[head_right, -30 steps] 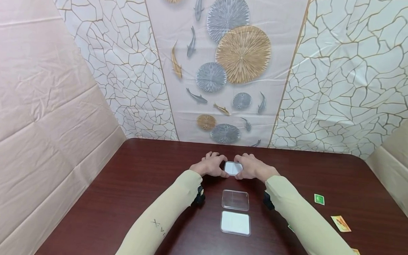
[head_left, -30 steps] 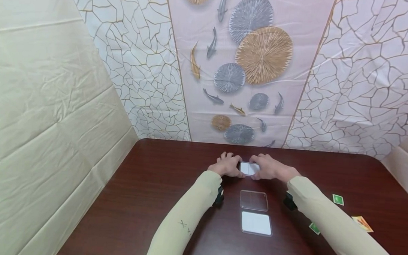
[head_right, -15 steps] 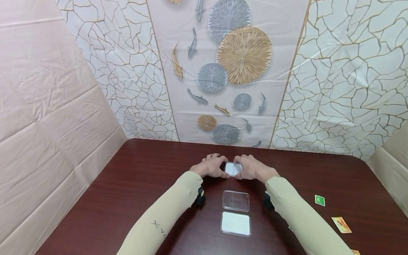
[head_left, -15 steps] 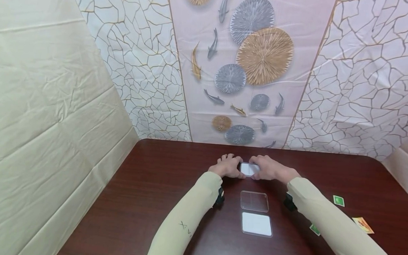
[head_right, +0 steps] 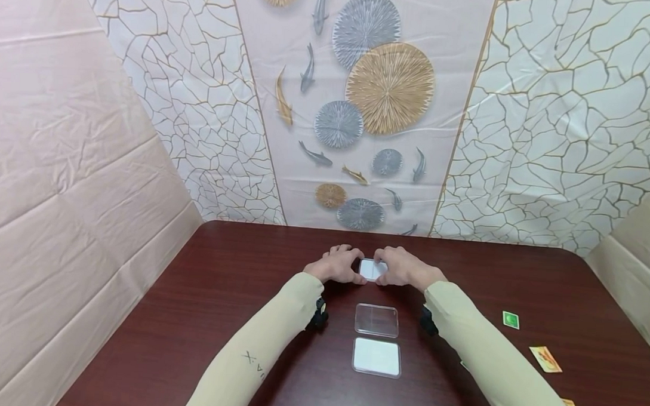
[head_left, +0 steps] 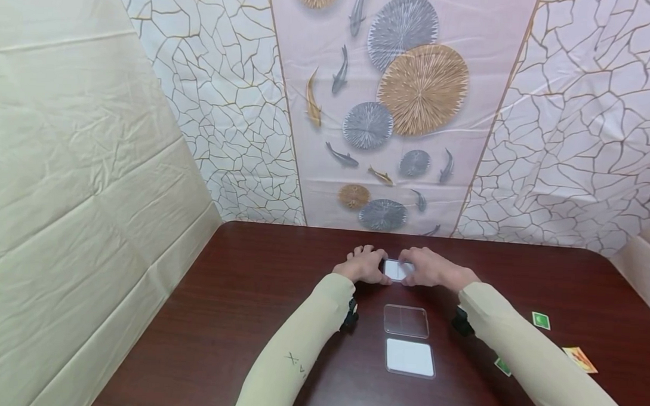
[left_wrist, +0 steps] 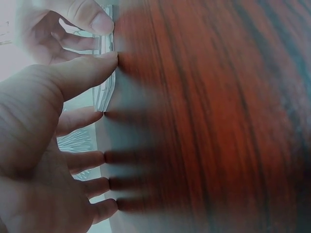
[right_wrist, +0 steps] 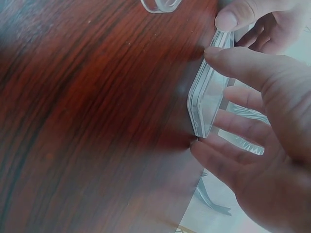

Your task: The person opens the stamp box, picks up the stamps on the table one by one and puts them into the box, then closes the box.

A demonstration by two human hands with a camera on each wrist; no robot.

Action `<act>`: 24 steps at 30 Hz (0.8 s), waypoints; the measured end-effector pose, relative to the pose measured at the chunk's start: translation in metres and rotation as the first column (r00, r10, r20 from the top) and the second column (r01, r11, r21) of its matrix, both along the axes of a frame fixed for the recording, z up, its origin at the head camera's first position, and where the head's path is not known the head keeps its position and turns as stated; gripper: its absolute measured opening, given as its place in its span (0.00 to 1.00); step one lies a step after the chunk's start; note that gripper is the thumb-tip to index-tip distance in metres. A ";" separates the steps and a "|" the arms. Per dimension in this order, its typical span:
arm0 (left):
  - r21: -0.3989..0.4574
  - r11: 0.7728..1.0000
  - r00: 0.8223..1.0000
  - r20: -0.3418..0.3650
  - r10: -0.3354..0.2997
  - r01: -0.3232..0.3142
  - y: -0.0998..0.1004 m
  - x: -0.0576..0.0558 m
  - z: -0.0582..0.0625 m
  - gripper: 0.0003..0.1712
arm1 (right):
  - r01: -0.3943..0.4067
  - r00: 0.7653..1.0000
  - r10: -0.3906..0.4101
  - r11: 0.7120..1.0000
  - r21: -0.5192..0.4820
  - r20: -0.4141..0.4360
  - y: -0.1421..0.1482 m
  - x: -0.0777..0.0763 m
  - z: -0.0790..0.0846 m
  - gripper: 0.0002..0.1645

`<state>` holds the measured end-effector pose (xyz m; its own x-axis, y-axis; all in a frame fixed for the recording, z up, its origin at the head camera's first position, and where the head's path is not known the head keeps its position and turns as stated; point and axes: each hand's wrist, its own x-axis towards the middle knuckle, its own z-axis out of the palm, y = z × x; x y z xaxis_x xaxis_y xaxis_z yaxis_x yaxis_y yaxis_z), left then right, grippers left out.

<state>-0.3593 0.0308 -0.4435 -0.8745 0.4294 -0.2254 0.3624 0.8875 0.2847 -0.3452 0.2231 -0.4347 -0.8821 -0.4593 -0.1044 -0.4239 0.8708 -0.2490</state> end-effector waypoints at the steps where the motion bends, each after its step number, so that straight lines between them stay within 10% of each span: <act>1: 0.000 1.000 1.000 0.000 -0.001 0.001 0.000 0.000 0.000 0.36 | -0.002 1.000 0.002 1.000 0.000 0.000 0.000 0.000 0.000 0.25; 24: 0.015 1.000 1.000 -0.009 -0.006 0.006 0.000 -0.002 -0.003 0.38 | 0.003 1.000 -0.003 1.000 -0.005 0.005 0.005 -0.003 0.006 0.22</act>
